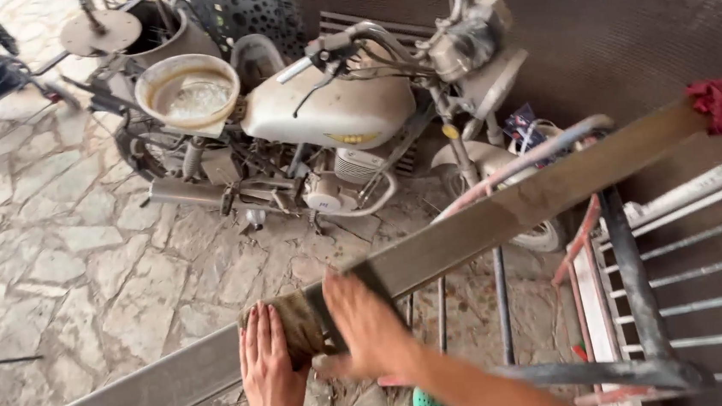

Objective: Sanding a long metal beam with sandpaper and wiping it down with a cloth in an outdoor workshop.

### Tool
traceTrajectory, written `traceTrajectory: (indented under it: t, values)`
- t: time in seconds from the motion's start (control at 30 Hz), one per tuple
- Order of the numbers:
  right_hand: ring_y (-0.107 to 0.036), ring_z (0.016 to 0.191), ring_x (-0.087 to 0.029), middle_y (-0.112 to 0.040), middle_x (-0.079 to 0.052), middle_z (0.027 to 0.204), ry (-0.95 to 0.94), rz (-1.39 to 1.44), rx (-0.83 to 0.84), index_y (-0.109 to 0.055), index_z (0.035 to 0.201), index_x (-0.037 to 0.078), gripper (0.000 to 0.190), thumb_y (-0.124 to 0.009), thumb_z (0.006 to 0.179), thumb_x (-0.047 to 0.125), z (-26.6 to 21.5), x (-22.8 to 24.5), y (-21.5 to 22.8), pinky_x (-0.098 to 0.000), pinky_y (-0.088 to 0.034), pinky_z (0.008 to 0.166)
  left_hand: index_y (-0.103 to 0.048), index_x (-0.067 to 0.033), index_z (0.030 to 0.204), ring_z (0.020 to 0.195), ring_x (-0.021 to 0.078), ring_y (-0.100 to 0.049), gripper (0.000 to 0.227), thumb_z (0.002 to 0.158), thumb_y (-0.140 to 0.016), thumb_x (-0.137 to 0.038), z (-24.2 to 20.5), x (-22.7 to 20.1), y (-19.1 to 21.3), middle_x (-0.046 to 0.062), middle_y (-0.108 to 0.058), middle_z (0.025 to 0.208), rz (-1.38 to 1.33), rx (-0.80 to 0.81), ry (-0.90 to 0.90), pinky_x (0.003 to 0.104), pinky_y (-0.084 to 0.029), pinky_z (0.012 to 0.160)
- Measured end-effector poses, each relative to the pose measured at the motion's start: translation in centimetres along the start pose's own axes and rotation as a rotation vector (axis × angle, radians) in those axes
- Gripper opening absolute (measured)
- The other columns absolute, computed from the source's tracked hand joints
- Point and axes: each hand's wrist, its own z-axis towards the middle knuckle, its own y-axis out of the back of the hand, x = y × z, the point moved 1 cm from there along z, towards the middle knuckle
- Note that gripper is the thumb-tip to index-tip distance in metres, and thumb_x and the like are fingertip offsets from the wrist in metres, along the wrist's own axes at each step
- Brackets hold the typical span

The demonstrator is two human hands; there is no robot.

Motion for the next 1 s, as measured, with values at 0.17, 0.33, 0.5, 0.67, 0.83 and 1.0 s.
traceTrajectory:
  t: [0.17, 0.33, 0.5, 0.67, 0.83, 1.0]
  values:
    - [0.007, 0.150, -0.027, 0.013, -0.018, 0.163, -0.197, -0.178, -0.397, 0.009, 0.152, -0.001, 0.114, -0.021, 0.082, 0.083, -2.0, -6.6, -4.3, -0.0388, 0.003, 0.124, -0.030, -0.0018, 0.160, 0.157, 0.0298, -0.026, 0.127, 0.054, -0.090, -0.039, 0.3, -0.1, -0.1, 0.015, -0.032, 0.168, 0.007, 0.020, 0.032, 0.044, -0.018, 0.131]
    - [-0.002, 0.148, -0.034, 0.003, -0.025, 0.161, -0.316, 0.125, -0.308, -0.001, 0.150, -0.007, 0.127, -0.019, 0.074, 0.094, 0.3, -5.0, -1.1, -0.0437, -0.002, 0.120, -0.030, -0.0012, 0.160, 0.157, 0.0308, -0.027, 0.121, 0.060, -0.088, -0.038, -0.1, -0.5, 0.0, 0.017, -0.032, 0.167, 0.003, 0.017, 0.022, 0.044, -0.019, 0.131]
    - [0.009, 0.150, -0.032, 0.011, -0.019, 0.162, 0.004, 0.198, -0.232, 0.004, 0.153, 0.000, 0.127, -0.024, 0.070, 0.092, -2.2, -2.6, -6.9, -0.0429, 0.006, 0.118, -0.029, -0.0020, 0.160, 0.158, 0.0291, -0.025, 0.129, 0.054, -0.092, -0.041, 0.1, -0.2, -0.6, 0.015, -0.030, 0.168, 0.033, 0.015, 0.014, 0.043, -0.019, 0.131]
    - [0.000, 0.149, -0.030, 0.007, -0.023, 0.162, -0.379, -0.263, -0.477, 0.003, 0.152, -0.007, 0.122, -0.014, 0.081, 0.091, -0.4, -7.7, -1.7, -0.0406, -0.002, 0.122, -0.029, -0.0022, 0.160, 0.158, 0.0288, -0.024, 0.130, 0.053, -0.092, -0.042, 0.2, -0.4, -0.1, 0.015, -0.030, 0.168, 0.020, 0.021, 0.015, 0.042, -0.018, 0.131]
    - [-0.003, 0.146, -0.042, 0.004, -0.032, 0.158, -0.017, -0.335, -0.226, -0.001, 0.145, -0.013, 0.126, 0.026, 0.079, 0.090, 1.4, -1.2, -6.3, -0.0487, -0.002, 0.118, -0.032, -0.0011, 0.159, 0.157, 0.0297, -0.027, 0.121, 0.055, -0.087, -0.032, 0.3, -0.5, -0.2, 0.016, -0.033, 0.167, 0.023, -0.007, 0.006, 0.043, -0.020, 0.131]
    - [0.011, 0.149, -0.032, 0.021, -0.024, 0.160, -0.448, 0.020, -0.136, 0.014, 0.149, -0.008, 0.109, -0.021, 0.092, 0.077, -2.1, -8.5, -1.9, -0.0403, 0.004, 0.122, -0.022, -0.0012, 0.162, 0.159, 0.0291, -0.018, 0.135, 0.057, -0.090, -0.053, -0.1, -0.3, -0.8, 0.016, -0.023, 0.170, 0.048, 0.059, 0.035, 0.041, -0.013, 0.132]
